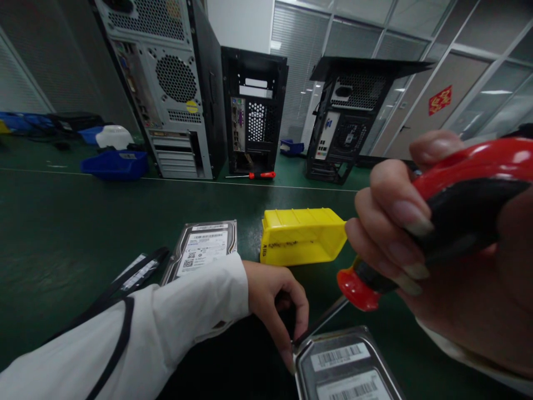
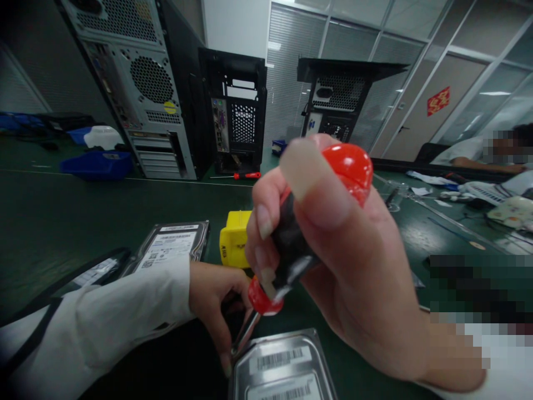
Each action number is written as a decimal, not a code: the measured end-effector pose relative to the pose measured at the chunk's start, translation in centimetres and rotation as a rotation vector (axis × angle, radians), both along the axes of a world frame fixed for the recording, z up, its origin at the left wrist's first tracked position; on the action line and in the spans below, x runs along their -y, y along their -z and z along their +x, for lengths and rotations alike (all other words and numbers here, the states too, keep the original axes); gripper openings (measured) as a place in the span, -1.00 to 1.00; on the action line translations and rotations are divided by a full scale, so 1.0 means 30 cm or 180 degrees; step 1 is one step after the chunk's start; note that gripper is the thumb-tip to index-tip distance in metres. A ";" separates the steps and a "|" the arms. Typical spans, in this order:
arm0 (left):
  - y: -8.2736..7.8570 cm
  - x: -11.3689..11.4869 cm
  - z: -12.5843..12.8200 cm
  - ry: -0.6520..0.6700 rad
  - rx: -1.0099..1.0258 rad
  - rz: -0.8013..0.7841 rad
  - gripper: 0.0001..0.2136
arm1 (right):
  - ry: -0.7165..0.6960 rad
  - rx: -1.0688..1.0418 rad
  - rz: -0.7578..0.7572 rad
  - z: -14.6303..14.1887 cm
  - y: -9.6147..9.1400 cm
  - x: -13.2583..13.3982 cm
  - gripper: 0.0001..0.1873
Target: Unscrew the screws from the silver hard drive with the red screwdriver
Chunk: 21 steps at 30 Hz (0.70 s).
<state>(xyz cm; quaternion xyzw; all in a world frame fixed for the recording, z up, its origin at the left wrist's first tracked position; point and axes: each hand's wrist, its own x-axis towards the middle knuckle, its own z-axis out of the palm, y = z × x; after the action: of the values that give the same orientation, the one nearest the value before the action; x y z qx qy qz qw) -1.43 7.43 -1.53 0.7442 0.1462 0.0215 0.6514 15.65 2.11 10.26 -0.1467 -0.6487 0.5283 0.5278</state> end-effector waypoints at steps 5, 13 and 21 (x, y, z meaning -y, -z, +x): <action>0.007 -0.002 0.001 -0.0008 0.0008 -0.0020 -0.66 | -0.0789 -0.0715 -0.0208 -0.001 0.031 0.012 -0.71; 0.012 0.004 0.004 -0.0069 0.0058 -0.0053 -0.65 | -0.0707 -0.0583 -0.0236 -0.035 0.006 0.016 -0.68; 0.001 0.004 0.000 0.0054 0.0117 -0.0138 -0.63 | -0.0558 -0.0505 -0.0073 -0.037 0.014 0.022 -0.63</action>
<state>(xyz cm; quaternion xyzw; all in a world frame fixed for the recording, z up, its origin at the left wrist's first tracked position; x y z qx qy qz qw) -1.44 7.30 -1.55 0.7306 0.1284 0.0266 0.6701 14.55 1.46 9.83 -0.0532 -0.6091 0.5898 0.5275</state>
